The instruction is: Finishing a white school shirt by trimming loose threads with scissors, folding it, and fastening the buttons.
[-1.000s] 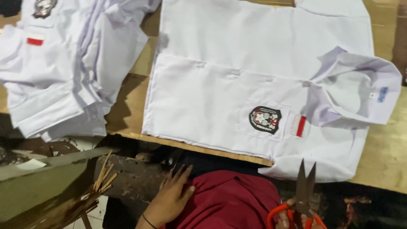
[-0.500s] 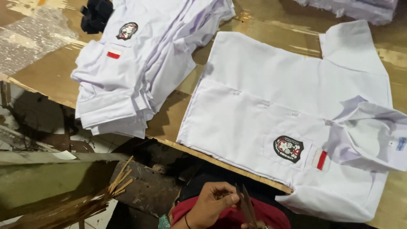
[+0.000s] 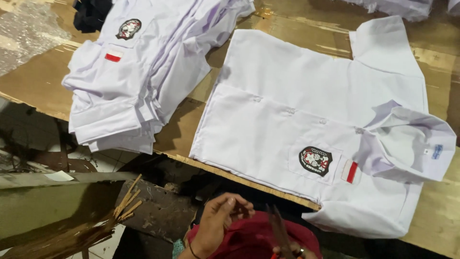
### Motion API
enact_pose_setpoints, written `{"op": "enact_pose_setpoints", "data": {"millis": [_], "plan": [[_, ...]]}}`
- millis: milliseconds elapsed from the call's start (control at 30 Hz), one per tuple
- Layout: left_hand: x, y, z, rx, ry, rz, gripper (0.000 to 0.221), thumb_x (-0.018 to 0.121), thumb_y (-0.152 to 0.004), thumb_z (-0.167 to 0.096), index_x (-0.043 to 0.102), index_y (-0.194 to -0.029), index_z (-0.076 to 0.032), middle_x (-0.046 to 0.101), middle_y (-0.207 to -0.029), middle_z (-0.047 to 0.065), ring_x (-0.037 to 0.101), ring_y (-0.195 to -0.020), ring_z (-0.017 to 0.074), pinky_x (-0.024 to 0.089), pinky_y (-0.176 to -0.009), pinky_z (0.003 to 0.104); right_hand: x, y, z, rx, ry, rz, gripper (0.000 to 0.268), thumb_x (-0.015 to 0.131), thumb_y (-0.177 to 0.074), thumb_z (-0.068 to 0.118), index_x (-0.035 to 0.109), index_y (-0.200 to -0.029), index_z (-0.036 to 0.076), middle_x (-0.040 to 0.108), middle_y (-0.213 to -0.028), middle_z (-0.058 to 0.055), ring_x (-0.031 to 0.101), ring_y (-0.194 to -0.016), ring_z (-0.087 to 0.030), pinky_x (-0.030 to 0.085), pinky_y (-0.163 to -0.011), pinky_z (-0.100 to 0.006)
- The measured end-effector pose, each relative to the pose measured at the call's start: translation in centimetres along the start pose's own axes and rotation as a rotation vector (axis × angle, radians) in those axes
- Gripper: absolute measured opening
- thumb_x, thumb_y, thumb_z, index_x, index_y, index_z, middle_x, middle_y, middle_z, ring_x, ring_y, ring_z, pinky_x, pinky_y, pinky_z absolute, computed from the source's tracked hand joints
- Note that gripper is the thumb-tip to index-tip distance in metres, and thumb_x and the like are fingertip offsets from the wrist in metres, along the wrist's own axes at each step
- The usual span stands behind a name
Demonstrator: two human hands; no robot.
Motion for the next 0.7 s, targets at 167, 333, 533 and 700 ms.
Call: {"op": "enact_pose_setpoints", "data": {"millis": [167, 333, 533, 700], "plan": [[-8.0, 1.0, 10.5, -0.122, -1.289, 1.285, 0.052, 0.028, -0.110, -0.037, 0.030, -0.160, -0.021, 0.030, -0.169, 0.009, 0.024, -0.159, 0.0272, 0.018, -0.126, 0.048, -14.4, -5.7, -10.3, -0.336, -0.189, 0.502, 0.043, 0.048, -0.104, 0.011, 0.059, -0.141, -0.010, 0.053, -0.132, -0.039, 0.070, -0.108, -0.051, 0.048, -0.099, -0.057], [-3.7, 3.7, 2.0, -0.228, -1.597, 1.214, 0.067, 0.022, -0.102, -0.051, 0.010, -0.164, -0.031, 0.013, -0.172, -0.010, 0.005, -0.161, 0.0191, 0.005, -0.124, 0.044, -18.5, -7.4, -8.7, -0.864, -0.441, 1.320, 0.043, 0.039, -0.119, 0.030, 0.043, -0.157, 0.011, 0.016, -0.165, -0.025, 0.057, -0.126, -0.047, 0.039, -0.109, -0.069], [-5.0, 2.6, -2.8, 0.108, -1.632, 0.785, 0.045, 0.042, -0.105, -0.040, 0.055, -0.144, -0.021, 0.056, -0.145, 0.002, 0.047, -0.133, 0.0258, 0.028, -0.104, 0.048, -24.8, -9.9, -9.8, -0.975, -0.100, 1.138, 0.056, 0.062, -0.116, 0.036, 0.037, -0.161, 0.014, 0.023, -0.164, -0.024, 0.049, -0.138, -0.044, 0.041, -0.113, -0.067], [-3.7, 1.2, -7.6, 0.664, -1.508, 0.282, 0.028, 0.063, -0.095, -0.010, 0.071, -0.122, -0.013, 0.075, -0.113, 0.006, 0.067, -0.105, 0.0265, 0.048, -0.087, 0.041, -24.6, -6.3, -9.0, -1.008, 0.098, 0.997, 0.070, 0.078, -0.114, 0.039, 0.034, -0.163, 0.016, 0.027, -0.164, -0.024, 0.044, -0.146, -0.043, 0.043, -0.115, -0.065]]}}
Point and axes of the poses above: each hand's wrist, its own y-axis away from the middle knuckle, its own x-axis out of the palm, z = x × y, the point moved 1 cm from there along -y, towards the middle knuckle
